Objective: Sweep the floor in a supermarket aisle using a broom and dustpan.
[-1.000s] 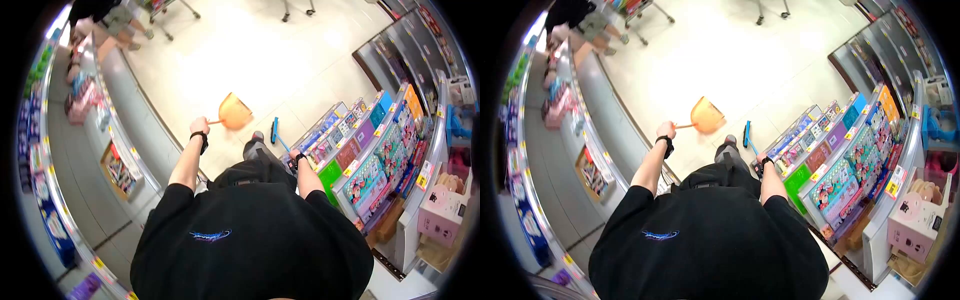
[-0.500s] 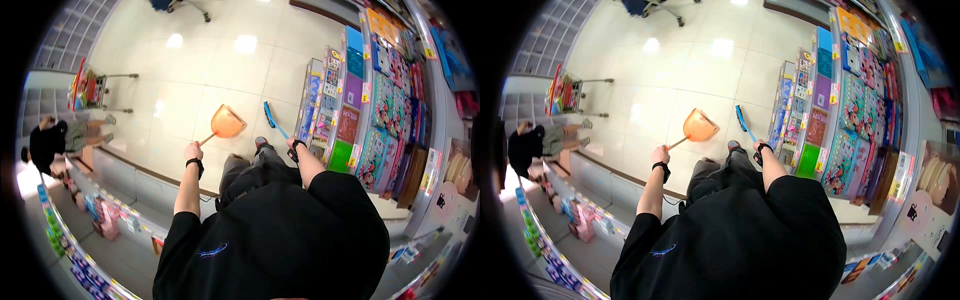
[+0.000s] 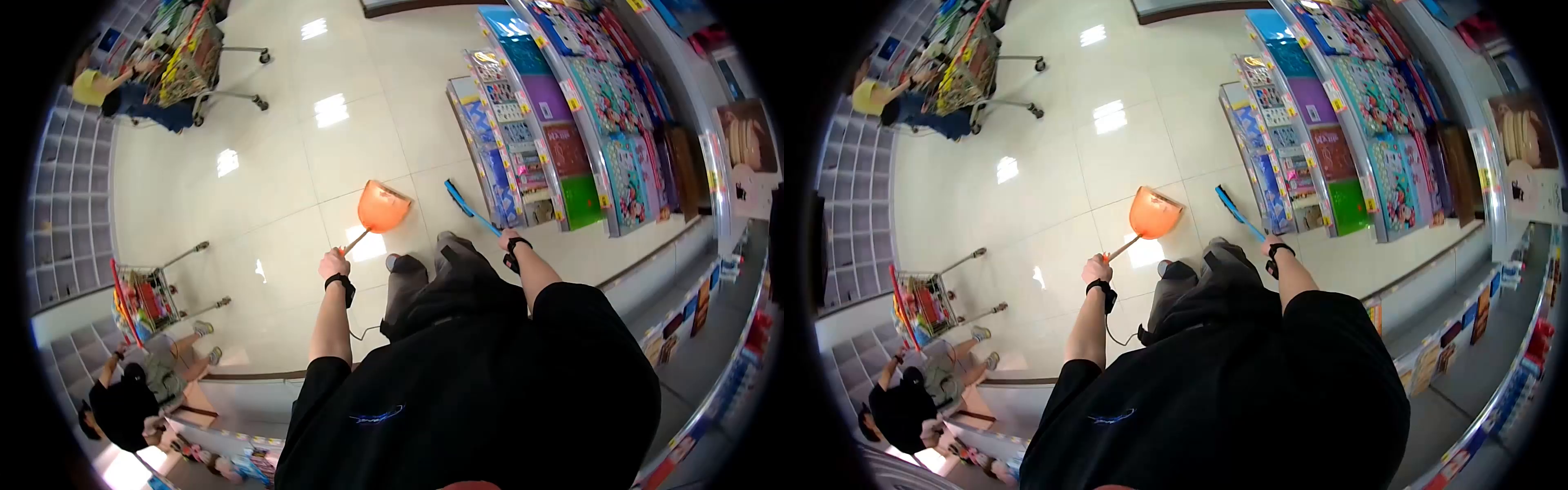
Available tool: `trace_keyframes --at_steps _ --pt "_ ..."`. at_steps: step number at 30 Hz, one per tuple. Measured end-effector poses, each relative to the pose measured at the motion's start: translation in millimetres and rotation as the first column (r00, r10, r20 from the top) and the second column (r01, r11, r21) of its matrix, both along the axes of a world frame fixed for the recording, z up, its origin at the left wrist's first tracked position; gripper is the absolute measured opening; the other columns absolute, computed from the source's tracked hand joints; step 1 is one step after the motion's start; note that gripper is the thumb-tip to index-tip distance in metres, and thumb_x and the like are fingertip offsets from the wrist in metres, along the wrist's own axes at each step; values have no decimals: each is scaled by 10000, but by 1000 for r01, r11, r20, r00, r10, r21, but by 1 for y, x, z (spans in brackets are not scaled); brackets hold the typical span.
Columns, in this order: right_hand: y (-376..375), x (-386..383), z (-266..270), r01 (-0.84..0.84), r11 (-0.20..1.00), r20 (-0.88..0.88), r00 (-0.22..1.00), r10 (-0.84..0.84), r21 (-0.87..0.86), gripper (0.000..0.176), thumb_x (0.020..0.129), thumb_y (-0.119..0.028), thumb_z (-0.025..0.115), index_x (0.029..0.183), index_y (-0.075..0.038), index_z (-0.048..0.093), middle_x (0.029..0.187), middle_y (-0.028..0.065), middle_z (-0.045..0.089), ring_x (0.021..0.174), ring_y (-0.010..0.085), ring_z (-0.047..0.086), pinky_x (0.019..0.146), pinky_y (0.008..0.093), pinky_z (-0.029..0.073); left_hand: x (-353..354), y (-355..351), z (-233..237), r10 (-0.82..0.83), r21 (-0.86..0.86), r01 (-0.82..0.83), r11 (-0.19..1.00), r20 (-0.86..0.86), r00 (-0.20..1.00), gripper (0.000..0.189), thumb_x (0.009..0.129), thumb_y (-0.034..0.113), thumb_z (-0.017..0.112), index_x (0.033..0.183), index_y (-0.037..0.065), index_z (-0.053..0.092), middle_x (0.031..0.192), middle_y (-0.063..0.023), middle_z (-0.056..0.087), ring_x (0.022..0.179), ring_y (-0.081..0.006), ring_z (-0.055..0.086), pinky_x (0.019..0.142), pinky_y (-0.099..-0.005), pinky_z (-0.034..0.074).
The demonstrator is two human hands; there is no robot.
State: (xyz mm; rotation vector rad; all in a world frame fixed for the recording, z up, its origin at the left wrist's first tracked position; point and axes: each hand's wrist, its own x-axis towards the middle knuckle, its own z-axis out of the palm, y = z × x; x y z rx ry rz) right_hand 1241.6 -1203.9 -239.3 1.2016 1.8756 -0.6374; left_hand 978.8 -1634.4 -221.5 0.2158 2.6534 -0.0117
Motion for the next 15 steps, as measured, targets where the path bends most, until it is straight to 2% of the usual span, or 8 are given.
trace_keyframes --at_steps 3,5,7,9,11,12,15 --pt "2 -4 11 -37 999 59 998 38 -10 319 843 -133 461 1104 1 586 1088 220 604 1012 320 595 831 419 480 -20 -1 -3 -59 14 59 998 16 998 225 894 274 489 914 106 639 858 -148 656 818 -333 639 695 -431 513" --pt "1 -7 5 -12 998 -49 999 15 64 315 854 -133 454 1108 -1 585 1087 218 603 1016 322 591 832 427 478 -34 4 -7 -81 20 81 996 7 997 210 885 259 499 916 102 636 857 -149 656 818 -334 639 694 -432 512" --pt "2 -30 20 32 999 26 999 -32 9 308 864 -138 450 1103 -9 596 1125 219 587 1047 325 575 857 429 470 -46 12 -8 -119 -1 119 993 26 993 211 884 258 502 911 96 636 858 -151 654 817 -338 637 689 -434 511" --pt "11 -39 -8 108 994 28 994 -109 4 301 869 -139 453 1096 -7 599 1105 215 596 1022 327 585 830 435 476 -59 22 -7 -141 -12 141 990 43 989 212 886 262 502 911 99 637 856 -153 653 815 -341 635 686 -433 511" --pt "11 -51 -32 58 994 -76 996 -51 90 287 879 -135 446 1076 3 601 1055 208 610 945 322 604 773 439 481 -68 34 -5 -137 -26 138 990 57 989 207 881 263 512 910 105 642 857 -154 654 816 -341 634 688 -435 509" --pt "15 -61 -37 105 994 -11 994 -105 34 273 886 -138 447 1050 19 599 1025 199 619 898 315 614 739 434 488 -72 39 -3 -137 -39 140 989 63 989 207 880 263 513 906 104 642 854 -154 654 816 -341 634 690 -436 508" --pt "16 -95 -49 198 980 -40 980 -197 2 269 883 -143 460 1048 25 592 1038 194 622 905 314 619 749 430 497 -89 46 -10 -182 -87 191 978 101 978 251 903 313 484 904 109 629 862 -154 649 822 -342 634 698 -450 506"
